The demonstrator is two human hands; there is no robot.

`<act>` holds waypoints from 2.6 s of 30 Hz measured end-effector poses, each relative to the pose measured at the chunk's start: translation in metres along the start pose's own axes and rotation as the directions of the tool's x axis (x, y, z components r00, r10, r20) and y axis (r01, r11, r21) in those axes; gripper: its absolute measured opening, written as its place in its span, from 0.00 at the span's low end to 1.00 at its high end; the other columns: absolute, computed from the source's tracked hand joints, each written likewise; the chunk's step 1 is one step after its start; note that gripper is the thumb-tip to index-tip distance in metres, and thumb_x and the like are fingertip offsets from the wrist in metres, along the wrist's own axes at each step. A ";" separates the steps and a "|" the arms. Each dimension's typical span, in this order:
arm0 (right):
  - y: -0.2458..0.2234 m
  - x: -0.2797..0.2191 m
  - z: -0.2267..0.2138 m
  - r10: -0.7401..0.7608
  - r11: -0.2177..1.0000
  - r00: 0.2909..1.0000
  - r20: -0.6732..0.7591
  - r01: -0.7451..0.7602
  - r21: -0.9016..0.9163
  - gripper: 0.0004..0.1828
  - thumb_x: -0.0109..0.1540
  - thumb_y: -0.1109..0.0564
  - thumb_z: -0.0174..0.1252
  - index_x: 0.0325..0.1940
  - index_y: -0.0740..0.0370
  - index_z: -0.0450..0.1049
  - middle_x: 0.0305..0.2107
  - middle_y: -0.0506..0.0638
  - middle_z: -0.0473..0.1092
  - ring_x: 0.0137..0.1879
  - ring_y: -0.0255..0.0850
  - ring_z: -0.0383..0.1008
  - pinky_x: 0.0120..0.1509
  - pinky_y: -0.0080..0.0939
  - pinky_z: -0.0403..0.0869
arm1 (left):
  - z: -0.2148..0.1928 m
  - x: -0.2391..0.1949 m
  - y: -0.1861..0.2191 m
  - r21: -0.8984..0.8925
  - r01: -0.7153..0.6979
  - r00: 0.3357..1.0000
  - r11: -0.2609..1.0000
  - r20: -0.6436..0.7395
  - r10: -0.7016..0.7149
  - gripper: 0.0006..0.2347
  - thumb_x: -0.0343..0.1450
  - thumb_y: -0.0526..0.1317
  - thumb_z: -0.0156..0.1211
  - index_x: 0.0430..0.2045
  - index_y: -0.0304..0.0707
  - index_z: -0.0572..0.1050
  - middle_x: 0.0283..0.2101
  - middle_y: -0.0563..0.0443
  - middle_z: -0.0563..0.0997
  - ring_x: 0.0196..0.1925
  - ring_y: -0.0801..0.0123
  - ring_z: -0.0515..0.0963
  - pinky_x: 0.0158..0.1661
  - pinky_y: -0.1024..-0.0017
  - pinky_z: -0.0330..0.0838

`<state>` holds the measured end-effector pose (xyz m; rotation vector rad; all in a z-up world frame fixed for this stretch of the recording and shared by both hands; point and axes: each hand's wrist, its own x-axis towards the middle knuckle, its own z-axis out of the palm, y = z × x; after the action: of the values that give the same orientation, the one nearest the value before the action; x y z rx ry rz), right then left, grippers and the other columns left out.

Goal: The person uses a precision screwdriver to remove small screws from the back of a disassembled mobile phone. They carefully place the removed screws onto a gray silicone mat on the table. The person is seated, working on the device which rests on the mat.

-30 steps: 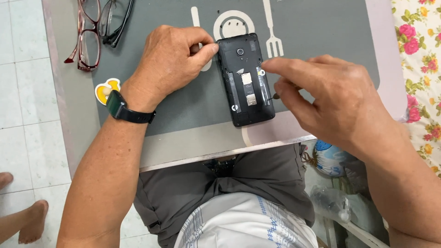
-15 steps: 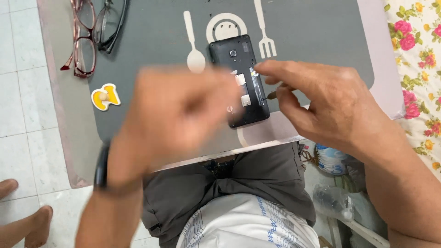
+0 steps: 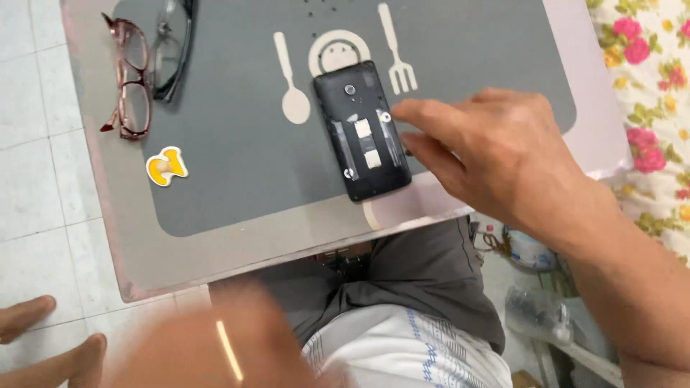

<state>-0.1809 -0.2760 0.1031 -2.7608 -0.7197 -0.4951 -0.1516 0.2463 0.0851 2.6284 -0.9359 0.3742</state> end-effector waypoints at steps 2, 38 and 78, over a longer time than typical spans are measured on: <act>0.000 0.003 0.003 -0.045 0.999 0.998 -0.033 0.044 -0.021 0.07 0.78 0.59 0.69 0.58 0.61 0.79 0.19 0.45 0.68 0.21 0.43 0.59 0.39 0.48 0.75 | 0.026 0.162 0.136 -0.778 -0.384 0.795 0.498 -0.004 0.607 0.16 0.80 0.36 0.28 0.23 0.40 0.63 0.23 0.56 0.65 0.24 0.64 0.61 0.29 0.63 0.56; 0.000 0.012 0.003 0.060 0.991 0.994 0.096 -0.048 -0.124 0.14 0.72 0.60 0.65 0.63 0.54 0.80 0.17 0.46 0.69 0.22 0.42 0.69 0.28 0.46 0.68 | 0.197 0.219 0.078 -0.236 -0.193 0.979 0.952 -0.119 0.168 0.04 0.75 0.41 0.68 0.41 0.51 0.85 0.30 0.59 0.87 0.30 0.61 0.84 0.28 0.60 0.74; -0.013 0.017 -0.001 0.087 0.996 0.993 0.079 -0.088 0.008 0.16 0.68 0.67 0.59 0.57 0.56 0.81 0.32 0.43 0.80 0.24 0.37 0.72 0.25 0.42 0.67 | 0.190 0.214 0.079 -0.316 -0.214 0.976 0.924 -0.113 0.187 0.05 0.75 0.39 0.66 0.41 0.51 0.87 0.35 0.62 0.90 0.34 0.68 0.87 0.28 0.67 0.73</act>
<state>-0.1734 -0.2580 0.1123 -2.8003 -0.6133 -0.3651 -0.0170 -0.0050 0.0032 2.2099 -1.1375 0.3379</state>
